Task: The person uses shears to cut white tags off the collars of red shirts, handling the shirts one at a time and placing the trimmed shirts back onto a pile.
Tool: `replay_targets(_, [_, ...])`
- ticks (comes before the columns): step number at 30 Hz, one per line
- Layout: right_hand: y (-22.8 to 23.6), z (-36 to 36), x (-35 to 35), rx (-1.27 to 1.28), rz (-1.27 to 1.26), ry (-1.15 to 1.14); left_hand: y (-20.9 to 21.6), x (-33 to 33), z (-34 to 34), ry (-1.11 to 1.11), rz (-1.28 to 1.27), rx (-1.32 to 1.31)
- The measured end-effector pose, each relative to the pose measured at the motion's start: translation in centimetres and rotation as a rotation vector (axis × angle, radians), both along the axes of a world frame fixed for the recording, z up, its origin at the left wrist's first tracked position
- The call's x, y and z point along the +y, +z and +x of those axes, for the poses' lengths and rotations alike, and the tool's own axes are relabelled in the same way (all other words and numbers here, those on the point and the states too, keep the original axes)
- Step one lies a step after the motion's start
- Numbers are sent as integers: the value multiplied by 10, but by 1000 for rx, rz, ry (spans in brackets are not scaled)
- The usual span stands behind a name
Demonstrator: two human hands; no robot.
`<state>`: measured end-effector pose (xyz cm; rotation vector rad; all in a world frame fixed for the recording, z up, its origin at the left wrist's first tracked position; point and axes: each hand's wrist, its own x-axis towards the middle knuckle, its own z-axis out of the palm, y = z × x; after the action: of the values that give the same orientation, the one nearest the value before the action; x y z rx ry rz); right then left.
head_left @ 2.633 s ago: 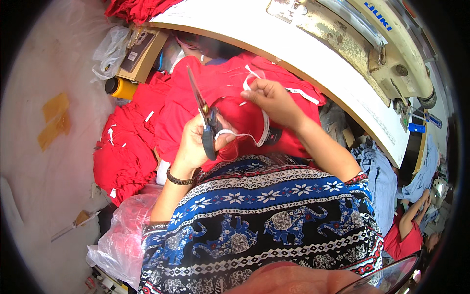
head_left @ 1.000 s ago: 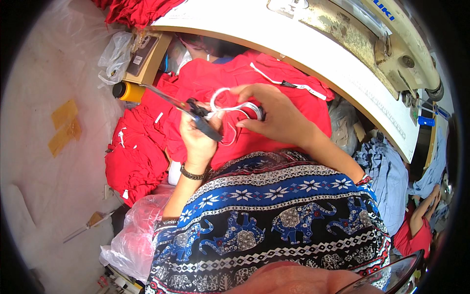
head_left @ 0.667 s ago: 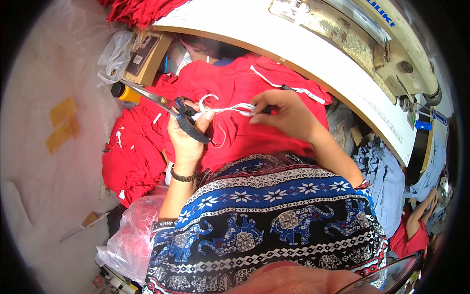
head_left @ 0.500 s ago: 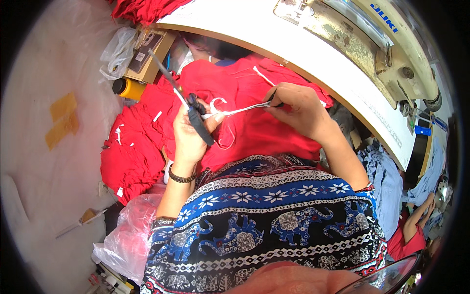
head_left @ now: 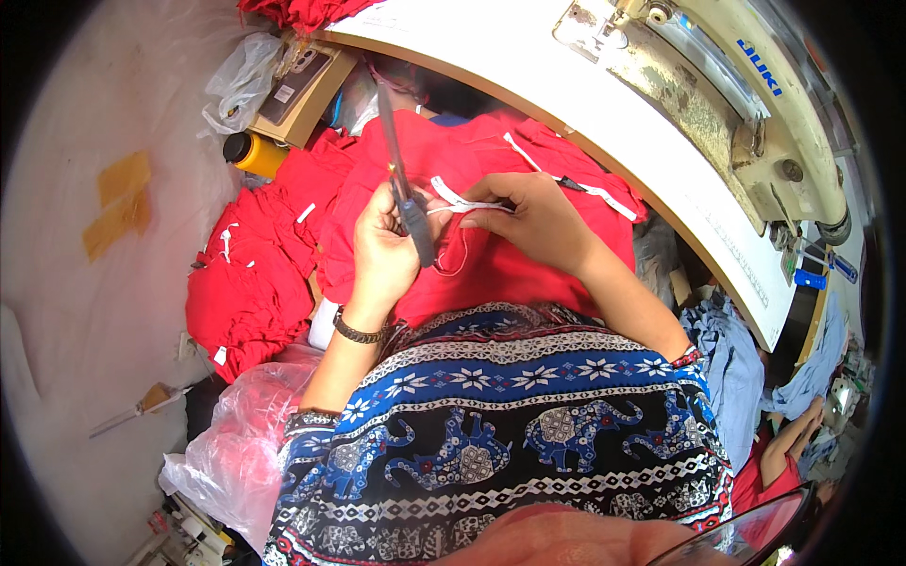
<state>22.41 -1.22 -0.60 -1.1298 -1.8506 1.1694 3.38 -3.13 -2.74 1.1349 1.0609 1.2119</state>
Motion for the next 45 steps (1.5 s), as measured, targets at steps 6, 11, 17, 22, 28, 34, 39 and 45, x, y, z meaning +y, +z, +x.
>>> replay_targets(6, [-4, -1, 2, 4, 59, 22, -2, -2, -8, -21, -8, -19])
replay_targets(11, [-4, -1, 5, -50, 231, 68, 7, 3, -6, -11, 62, 144])
replay_targets(17, [-20, -4, -4, 171, 61, -16, -2, 6, -1, -35, -29, -44])
replay_targets(22, [-15, -2, -6, 184, -161, -34, -2, 12, 1, -77, -47, -50])
replay_targets(28, [-15, 1, -3, 98, -142, -45, 0, 17, 3, -47, 92, 63])
replay_targets(34, [-35, 2, -4, 610, -384, -154, 35, 14, -56, -426, 91, 711])
replay_targets(39, [-28, 0, -5, 737, -427, -165, 60, -5, -71, -554, -7, 996])
replay_targets(45, [-22, -6, -6, 576, -354, -90, 68, -12, -73, -553, 80, 1158])
